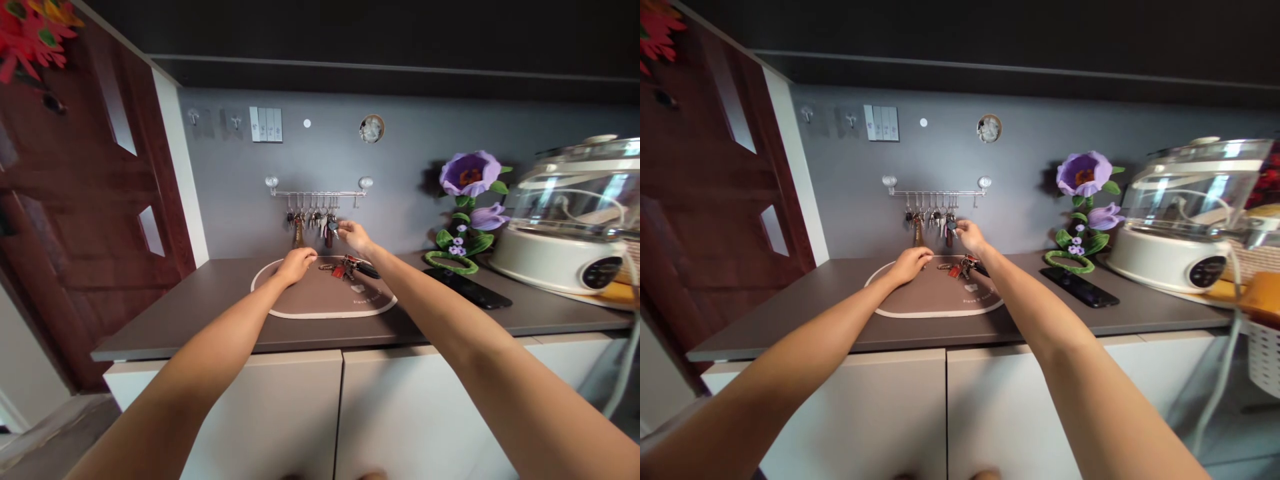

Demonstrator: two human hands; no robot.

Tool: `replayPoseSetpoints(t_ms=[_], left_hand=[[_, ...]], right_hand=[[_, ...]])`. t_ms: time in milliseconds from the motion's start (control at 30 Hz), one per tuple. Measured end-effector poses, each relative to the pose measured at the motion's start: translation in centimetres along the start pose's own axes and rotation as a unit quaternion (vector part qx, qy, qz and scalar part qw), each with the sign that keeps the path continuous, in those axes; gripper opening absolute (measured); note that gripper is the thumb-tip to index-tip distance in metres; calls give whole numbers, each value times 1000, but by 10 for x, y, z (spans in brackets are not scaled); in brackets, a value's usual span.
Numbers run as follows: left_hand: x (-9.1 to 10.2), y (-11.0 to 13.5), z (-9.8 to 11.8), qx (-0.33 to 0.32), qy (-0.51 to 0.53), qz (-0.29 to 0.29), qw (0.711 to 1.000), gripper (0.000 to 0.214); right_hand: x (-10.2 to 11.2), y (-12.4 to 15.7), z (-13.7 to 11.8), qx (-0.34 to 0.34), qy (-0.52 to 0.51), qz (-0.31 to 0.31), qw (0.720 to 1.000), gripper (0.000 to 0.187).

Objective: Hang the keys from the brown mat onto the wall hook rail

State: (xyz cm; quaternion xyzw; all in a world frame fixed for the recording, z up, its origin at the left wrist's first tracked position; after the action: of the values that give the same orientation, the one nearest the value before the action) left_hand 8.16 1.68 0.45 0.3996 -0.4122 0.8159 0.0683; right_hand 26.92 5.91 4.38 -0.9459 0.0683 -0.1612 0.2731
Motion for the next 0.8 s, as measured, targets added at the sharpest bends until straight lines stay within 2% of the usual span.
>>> replayPoseSetpoints(t_ms=[300,500,633,800], left_hand=[[0,6,7,3,-7,-20,1000,23],[-2,10,17,17,-6,-49,999,23],[-3,6,23,1,-25,-58,998,23],[-4,-6,29,-11,-56,-79,995,22]], right_hand=[[6,20,-1,-50,-31,-17,998,21],[14,42,-9,-81,-73,-24,994,21],[18,60,-16,-111,-107,-43,987,22],[22,77,-14,-115,-136,-37,983,20]])
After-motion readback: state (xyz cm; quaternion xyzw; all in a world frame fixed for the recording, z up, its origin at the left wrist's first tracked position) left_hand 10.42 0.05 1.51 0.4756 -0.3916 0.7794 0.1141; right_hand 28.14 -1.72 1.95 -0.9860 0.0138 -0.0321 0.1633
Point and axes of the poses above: each hand's wrist, its own y-axis away from the middle knuckle, its own x-axis out of the back of the hand, z = x × y, the point moved 3 cm from there along -y, towards the middle knuckle
